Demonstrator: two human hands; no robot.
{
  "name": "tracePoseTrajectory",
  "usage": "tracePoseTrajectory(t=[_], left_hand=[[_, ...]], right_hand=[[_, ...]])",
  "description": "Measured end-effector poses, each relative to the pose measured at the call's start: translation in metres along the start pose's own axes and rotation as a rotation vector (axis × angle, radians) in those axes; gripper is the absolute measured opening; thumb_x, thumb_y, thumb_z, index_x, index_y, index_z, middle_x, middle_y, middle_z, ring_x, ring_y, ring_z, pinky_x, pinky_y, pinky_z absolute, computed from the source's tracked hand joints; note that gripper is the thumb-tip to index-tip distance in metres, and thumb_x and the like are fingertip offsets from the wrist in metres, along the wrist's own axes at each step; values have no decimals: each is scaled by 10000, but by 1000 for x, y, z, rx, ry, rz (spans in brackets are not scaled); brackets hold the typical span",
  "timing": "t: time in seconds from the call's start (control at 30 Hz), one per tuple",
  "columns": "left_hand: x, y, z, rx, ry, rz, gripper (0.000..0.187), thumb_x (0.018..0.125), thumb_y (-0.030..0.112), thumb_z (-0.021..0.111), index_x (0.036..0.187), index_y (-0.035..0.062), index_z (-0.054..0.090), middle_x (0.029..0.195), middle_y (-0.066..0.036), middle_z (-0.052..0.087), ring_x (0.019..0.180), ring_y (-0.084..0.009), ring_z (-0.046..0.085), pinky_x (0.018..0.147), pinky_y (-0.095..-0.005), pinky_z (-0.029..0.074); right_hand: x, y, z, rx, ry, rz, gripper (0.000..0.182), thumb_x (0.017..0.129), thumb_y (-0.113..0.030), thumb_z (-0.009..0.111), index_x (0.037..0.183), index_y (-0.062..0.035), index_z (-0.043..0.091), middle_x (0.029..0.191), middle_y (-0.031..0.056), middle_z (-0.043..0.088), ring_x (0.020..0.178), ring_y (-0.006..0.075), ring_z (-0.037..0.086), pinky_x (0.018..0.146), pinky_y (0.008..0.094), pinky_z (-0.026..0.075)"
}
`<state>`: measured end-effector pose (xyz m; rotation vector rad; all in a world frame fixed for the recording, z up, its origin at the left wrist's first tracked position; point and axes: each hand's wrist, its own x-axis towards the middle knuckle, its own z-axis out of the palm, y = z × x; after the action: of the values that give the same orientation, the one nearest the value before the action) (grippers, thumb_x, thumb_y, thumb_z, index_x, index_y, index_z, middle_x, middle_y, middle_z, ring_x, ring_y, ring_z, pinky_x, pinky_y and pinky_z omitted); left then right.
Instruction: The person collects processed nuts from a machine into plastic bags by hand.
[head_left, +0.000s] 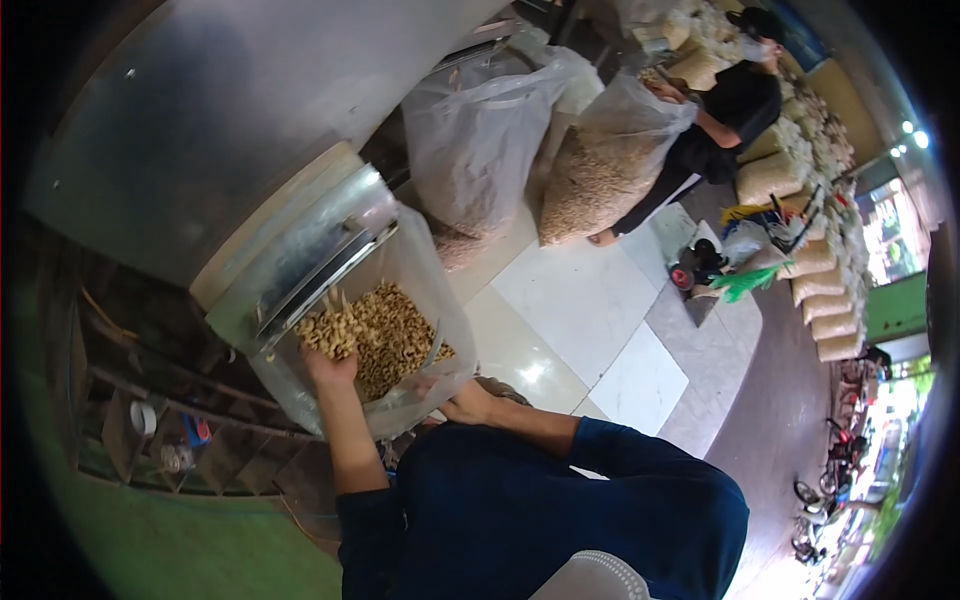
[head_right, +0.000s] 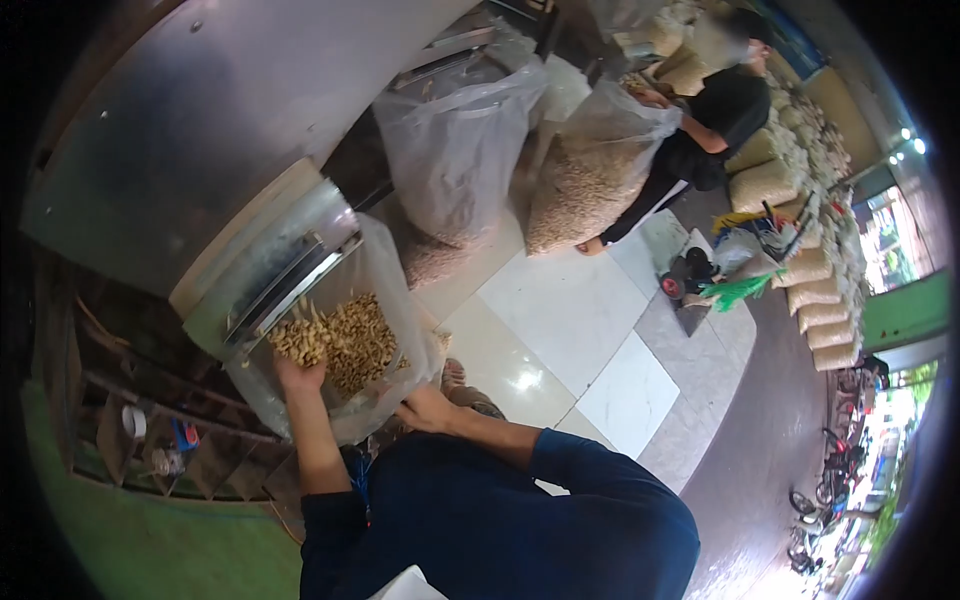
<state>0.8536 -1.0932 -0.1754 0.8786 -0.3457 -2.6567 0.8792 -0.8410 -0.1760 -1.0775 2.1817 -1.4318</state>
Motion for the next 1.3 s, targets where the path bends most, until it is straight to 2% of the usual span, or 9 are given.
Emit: tracePoseTrajectory(t=[0.23, 0.37, 0.73, 0.9, 1.0, 1.07, 1.13, 1.2, 1.3], left_hand=[[-1, -2, 3, 56, 293, 56, 495, 990, 423, 245, 1315, 109, 446, 1301, -81, 502, 1199, -284, 486, 1021, -483, 379], [3, -1, -6, 2, 68, 21, 522, 989, 437, 219, 1310, 94, 447, 1295, -85, 504, 1170, -294, 505, 999, -479, 399], [3, 2, -6, 46, 172, 41, 378, 948, 366, 375, 1159, 120, 568, 1176, -17, 597, 1077, -221, 569, 875, -383, 451], [21, 0, -34, 136, 233, 39, 331, 919, 327, 439, 1096, 95, 596, 1047, -49, 647, 972, -238, 615, 866, -420, 463], [30, -6, -45, 170, 285, 284, 292, 854, 213, 546, 1101, 62, 584, 1055, -66, 619, 1006, -203, 573, 910, -341, 406], [-8, 2, 1, 683, 412, 509, 295, 836, 171, 579, 1093, 27, 587, 1013, -71, 611, 994, -185, 553, 915, -318, 383], [-16, 9, -7, 752, 355, 483, 306, 840, 183, 582, 1096, 16, 590, 1032, -72, 608, 1002, -181, 546, 913, -304, 377], [-24, 12, -11, 813, 279, 448, 318, 845, 195, 586, 1099, 5, 592, 1050, -73, 604, 1009, -176, 538, 911, -290, 371], [-56, 21, 6, 915, 113, 405, 323, 878, 209, 574, 1135, 17, 610, 1144, -133, 593, 1051, -211, 550, 897, -300, 396]], right_hand=[[2, 1, 2, 49, 3, -71, 271, 842, -57, 525, 1105, -23, 581, 978, 181, 610, 938, 339, 586, 822, 410, 465], [1, 10, 8, 84, -46, 8, 302, 853, -65, 514, 1148, -25, 569, 1003, 182, 615, 961, 337, 589, 831, 411, 464], [7, 5, 7, 49, -7, -76, 277, 947, -198, 472, 1111, -26, 614, 920, 191, 649, 795, 355, 631, 689, 392, 501], [1, 14, 10, 85, -70, 33, 329, 963, -248, 450, 1135, -8, 594, 878, 172, 650, 687, 267, 628, 655, 366, 505], [13, -22, -8, 121, -214, 190, 312, 959, -203, 434, 1131, 7, 589, 854, 142, 636, 701, 190, 613, 654, 313, 503], [16, -39, -18, 185, -207, 171, 278, 943, -162, 463, 1124, 5, 592, 852, 119, 640, 743, 179, 614, 683, 301, 501], [13, -46, -29, 250, -189, 165, 257, 932, -137, 486, 1118, 3, 595, 851, 102, 645, 775, 173, 615, 708, 296, 499], [11, -50, -41, 331, -383, 505, 287, 914, -162, 521, 1141, 2, 580, 1023, 154, 655, 917, 260, 632, 801, 358, 494], [36, -106, -80, 339, -564, 361, 307, 893, -159, 590, 1161, -10, 575, 998, 134, 645, 907, 242, 625, 784, 335, 495]])
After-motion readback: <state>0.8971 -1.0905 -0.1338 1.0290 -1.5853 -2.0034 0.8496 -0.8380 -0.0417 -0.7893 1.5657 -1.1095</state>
